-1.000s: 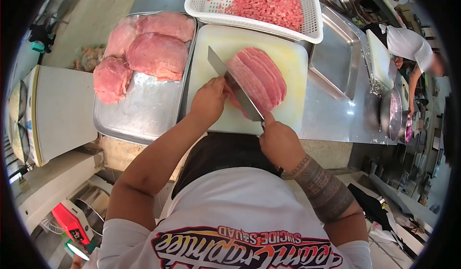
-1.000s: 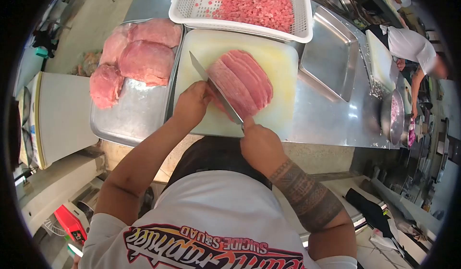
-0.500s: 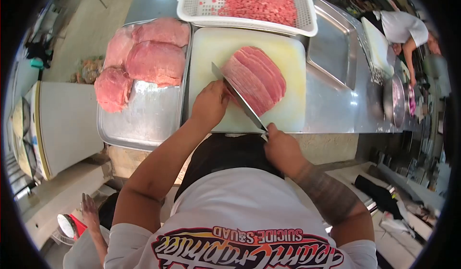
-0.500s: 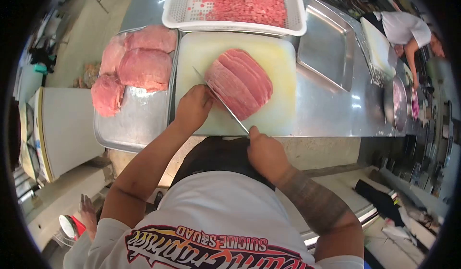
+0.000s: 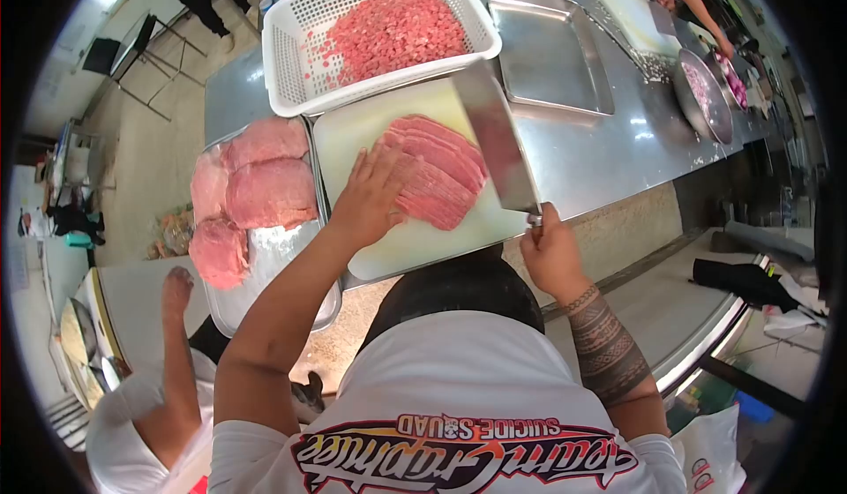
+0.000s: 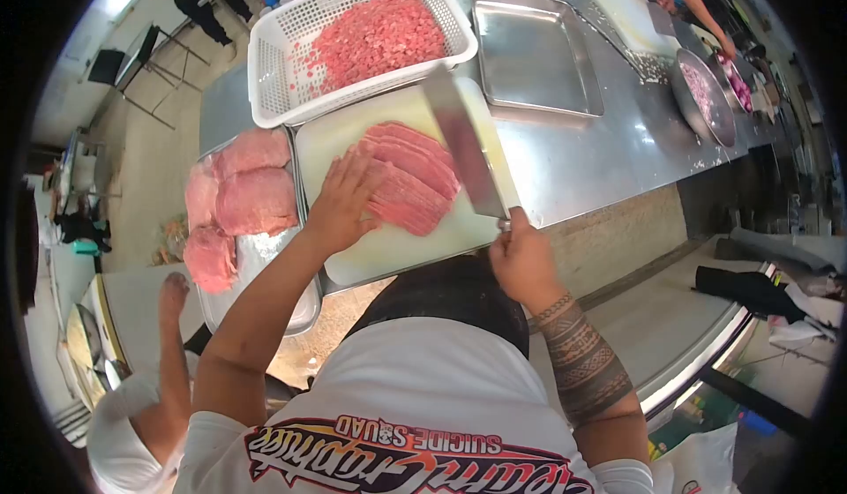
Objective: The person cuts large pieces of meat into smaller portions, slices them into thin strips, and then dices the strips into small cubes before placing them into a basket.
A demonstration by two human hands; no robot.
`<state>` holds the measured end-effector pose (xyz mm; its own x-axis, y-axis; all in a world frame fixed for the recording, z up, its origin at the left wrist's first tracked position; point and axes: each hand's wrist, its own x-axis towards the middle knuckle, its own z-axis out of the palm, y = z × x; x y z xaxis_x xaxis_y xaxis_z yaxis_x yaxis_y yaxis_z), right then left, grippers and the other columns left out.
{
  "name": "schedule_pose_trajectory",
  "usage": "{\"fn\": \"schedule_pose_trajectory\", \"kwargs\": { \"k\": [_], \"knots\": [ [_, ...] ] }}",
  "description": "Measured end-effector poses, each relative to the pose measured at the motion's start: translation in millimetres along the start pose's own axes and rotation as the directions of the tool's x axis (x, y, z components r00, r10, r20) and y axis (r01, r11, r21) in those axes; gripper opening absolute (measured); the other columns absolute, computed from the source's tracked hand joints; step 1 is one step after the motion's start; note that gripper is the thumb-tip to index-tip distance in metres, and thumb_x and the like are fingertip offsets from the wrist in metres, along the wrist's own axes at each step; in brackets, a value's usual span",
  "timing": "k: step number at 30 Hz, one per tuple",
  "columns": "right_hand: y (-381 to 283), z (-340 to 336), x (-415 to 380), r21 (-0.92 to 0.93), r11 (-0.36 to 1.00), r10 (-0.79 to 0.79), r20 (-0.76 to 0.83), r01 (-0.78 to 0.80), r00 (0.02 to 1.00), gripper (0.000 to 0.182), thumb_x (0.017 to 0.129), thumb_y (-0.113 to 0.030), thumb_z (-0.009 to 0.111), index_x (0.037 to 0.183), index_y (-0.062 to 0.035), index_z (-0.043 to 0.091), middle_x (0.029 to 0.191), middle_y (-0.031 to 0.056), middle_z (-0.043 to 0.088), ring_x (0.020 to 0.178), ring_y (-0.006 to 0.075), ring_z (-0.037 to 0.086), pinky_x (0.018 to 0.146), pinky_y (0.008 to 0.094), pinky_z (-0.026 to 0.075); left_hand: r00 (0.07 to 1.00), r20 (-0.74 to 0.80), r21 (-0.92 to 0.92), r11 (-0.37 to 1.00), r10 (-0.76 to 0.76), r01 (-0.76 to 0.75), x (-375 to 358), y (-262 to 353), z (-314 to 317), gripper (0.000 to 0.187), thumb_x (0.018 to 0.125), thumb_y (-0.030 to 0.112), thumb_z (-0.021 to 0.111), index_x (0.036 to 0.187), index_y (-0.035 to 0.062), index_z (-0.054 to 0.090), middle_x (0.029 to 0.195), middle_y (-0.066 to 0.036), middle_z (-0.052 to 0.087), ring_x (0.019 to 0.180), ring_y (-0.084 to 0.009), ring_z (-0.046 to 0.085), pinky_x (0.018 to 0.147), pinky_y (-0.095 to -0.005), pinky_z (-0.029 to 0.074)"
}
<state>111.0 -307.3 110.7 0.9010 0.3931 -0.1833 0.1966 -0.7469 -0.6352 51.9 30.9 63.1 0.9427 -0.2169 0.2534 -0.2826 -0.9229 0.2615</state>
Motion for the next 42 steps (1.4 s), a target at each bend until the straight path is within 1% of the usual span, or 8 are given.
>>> {"fn": "schedule_pose_trajectory", "kwargs": {
  "k": [8, 13, 24, 27, 29, 35, 38, 42],
  "knots": [
    [35, 22, -21, -0.059, 0.968, 0.237, -0.108, -0.244, 0.965, 0.033, 0.093, -0.009, 0.064, 0.122, 0.0043, 0.055, 0.091, 0.0291, 0.072, 0.089, 0.0488, 0.071, 0.077, 0.0564, 0.057, 0.882, 0.46, -0.115, 0.992, 0.101, -0.054, 45, -13, -3, 0.097, 0.064, 0.03, 0.097, 0.147, 0.0066, 0.053, 0.145, -0.015, 0.056, 0.135, -0.0373, 0.05, 0.116, -0.0538, 0.039],
    [38, 27, -23, -0.08, 0.96, 0.256, -0.129, -0.267, 0.958, 0.033, 0.096, -0.013, 0.063, 0.123, 0.0036, 0.056, 0.094, 0.0322, 0.071, 0.089, 0.0511, 0.071, 0.078, 0.0589, 0.057, 0.919, 0.331, -0.114, 0.976, 0.215, -0.187, 30, -23, 8, 0.09, 0.065, 0.035, 0.096, 0.139, 0.0035, 0.056, 0.131, -0.016, 0.062, 0.122, -0.0363, 0.056, 0.107, -0.0491, 0.043],
    [46, 29, -24, -0.007, 0.971, 0.234, -0.134, -0.237, 0.963, 0.035, 0.094, -0.012, 0.065, 0.123, 0.0035, 0.054, 0.09, 0.0276, 0.071, 0.087, 0.0493, 0.071, 0.077, 0.0582, 0.057, 0.899, 0.393, -0.145, 0.952, -0.195, 0.27, -8, 3, -11, 0.09, 0.07, 0.037, 0.096, 0.139, 0.0024, 0.051, 0.118, -0.021, 0.067, 0.104, -0.0392, 0.065, 0.096, -0.0499, 0.051],
    [61, 27, -19, 0.061, 0.975, 0.22, -0.105, -0.214, 0.97, 0.032, 0.092, -0.009, 0.066, 0.119, 0.0032, 0.055, 0.088, 0.0255, 0.071, 0.085, 0.0473, 0.07, 0.075, 0.0559, 0.056, 0.72, 0.597, -0.311, 0.724, -0.355, 0.616, 1, -4, -33, 0.084, 0.076, 0.035, 0.093, 0.14, 0.0015, 0.051, 0.112, -0.017, 0.07, 0.094, -0.0318, 0.07, 0.087, -0.0456, 0.056],
    [68, 23, -12, 0.108, 0.976, 0.196, -0.079, -0.187, 0.977, 0.031, 0.091, -0.007, 0.066, 0.117, 0.0032, 0.054, 0.086, 0.024, 0.07, 0.084, 0.0456, 0.07, 0.075, 0.0536, 0.055, 0.553, 0.758, -0.428, 0.376, -0.346, 0.822, -5, -23, -44, 0.079, 0.082, 0.035, 0.09, 0.141, 0.001, 0.051, 0.109, -0.014, 0.072, 0.091, -0.0249, 0.071, 0.082, -0.0411, 0.057],
    [54, -2, -3, 0.112, 0.973, 0.199, 0.026, -0.2, 0.98, 0.028, 0.091, -0.005, 0.066, 0.113, 0.0046, 0.053, 0.086, 0.0216, 0.069, 0.085, 0.0427, 0.07, 0.076, 0.0498, 0.055, 0.403, 0.681, -0.717, -0.445, -0.611, 0.537, -42, -56, -26, 0.06, 0.097, 0.038, 0.078, 0.139, -0.0008, 0.058, 0.109, -0.01, 0.073, 0.095, -0.0195, 0.071, 0.084, -0.0357, 0.057],
    [51, -7, 4, 0.059, 0.985, 0.16, 0.048, -0.163, 0.986, 0.027, 0.092, -0.006, 0.065, 0.112, 0.0048, 0.053, 0.087, 0.0228, 0.069, 0.086, 0.0445, 0.07, 0.076, 0.0518, 0.055, 0.458, 0.676, -0.734, -0.587, -0.577, 0.342, -9, -79, -16, 0.056, 0.099, 0.039, 0.077, 0.133, -0.0026, 0.063, 0.113, -0.011, 0.074, 0.096, -0.0203, 0.072, 0.084, -0.0369, 0.058],
    [51, -13, 12, -0.072, 0.991, 0.121, 0.108, -0.113, 0.987, 0.026, 0.093, -0.009, 0.065, 0.112, 0.004, 0.052, 0.089, 0.0252, 0.071, 0.089, 0.0472, 0.07, 0.077, 0.0546, 0.056, 0.442, 0.604, -0.743, -0.268, -0.663, 0.613, 7, -122, 6, 0.058, 0.096, 0.043, 0.079, 0.129, -0.0042, 0.068, 0.119, -0.013, 0.076, 0.1, -0.0252, 0.074, 0.088, -0.0411, 0.058]
  ]
}}
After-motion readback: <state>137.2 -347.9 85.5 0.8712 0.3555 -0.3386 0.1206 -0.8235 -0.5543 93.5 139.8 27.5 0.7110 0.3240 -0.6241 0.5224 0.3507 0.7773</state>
